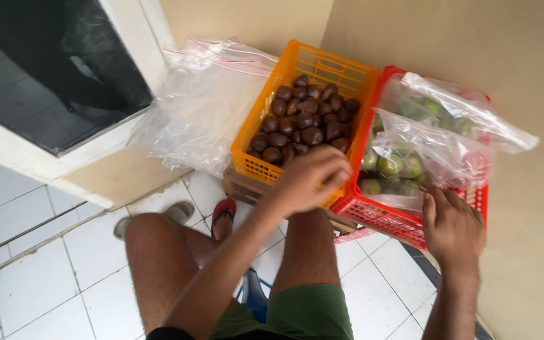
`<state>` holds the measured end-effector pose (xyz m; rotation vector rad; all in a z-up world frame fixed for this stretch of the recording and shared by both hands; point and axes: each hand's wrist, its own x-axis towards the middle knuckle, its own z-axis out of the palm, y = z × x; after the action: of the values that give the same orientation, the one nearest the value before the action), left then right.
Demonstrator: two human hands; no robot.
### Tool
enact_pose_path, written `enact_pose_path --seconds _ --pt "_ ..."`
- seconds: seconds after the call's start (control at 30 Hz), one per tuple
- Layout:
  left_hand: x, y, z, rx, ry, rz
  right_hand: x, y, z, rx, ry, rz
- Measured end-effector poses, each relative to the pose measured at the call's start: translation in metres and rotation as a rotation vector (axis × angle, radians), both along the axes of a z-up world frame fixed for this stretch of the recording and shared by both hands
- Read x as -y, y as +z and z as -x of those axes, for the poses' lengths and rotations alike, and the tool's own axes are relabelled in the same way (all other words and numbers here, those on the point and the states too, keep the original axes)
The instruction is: The person packs brown, round fruits from an orange crate into a clear plastic bag. They use both hands to transfer the items and then seal the bag. A red crate containing green fruits is visible nearby.
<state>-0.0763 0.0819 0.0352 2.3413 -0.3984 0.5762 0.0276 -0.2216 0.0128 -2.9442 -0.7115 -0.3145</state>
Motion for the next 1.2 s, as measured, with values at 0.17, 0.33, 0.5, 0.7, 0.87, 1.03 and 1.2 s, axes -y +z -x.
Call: enact_pose_path --seconds 0.17,0.33,0.5,0.7,0.87,1.03,1.2 --pt "-0.144 -0.011 0.015 0.197 0.459 -0.004 -0.002 0.001 -0.003 -0.039 -0.036 0.053" --pt "-0.250 -0.092 0.007 -0.467 1.025 -0.329 0.005 -0.012 -0.007 0.013 -0.052 0.080" --pt "-0.272 -0.111 0.007 -0.613 1.003 -0.265 0.006 -0.015 -0.010 0.005 -0.078 0.104" --pt "-0.283 -0.044 0.014 -0.366 0.999 0.010 0.009 -0.023 -0.011 0.063 -0.067 0.107" --pt "-0.269 0.046 0.033 0.044 0.956 -0.061 0.011 -0.027 -0.013 0.066 -0.073 0.118" --pt "-0.193 0.148 0.056 0.592 0.653 -0.102 0.008 -0.027 -0.017 0.045 -0.087 0.123" --pt "-0.178 0.172 0.049 0.677 0.136 -0.204 0.008 -0.024 -0.008 0.205 0.037 -0.009"
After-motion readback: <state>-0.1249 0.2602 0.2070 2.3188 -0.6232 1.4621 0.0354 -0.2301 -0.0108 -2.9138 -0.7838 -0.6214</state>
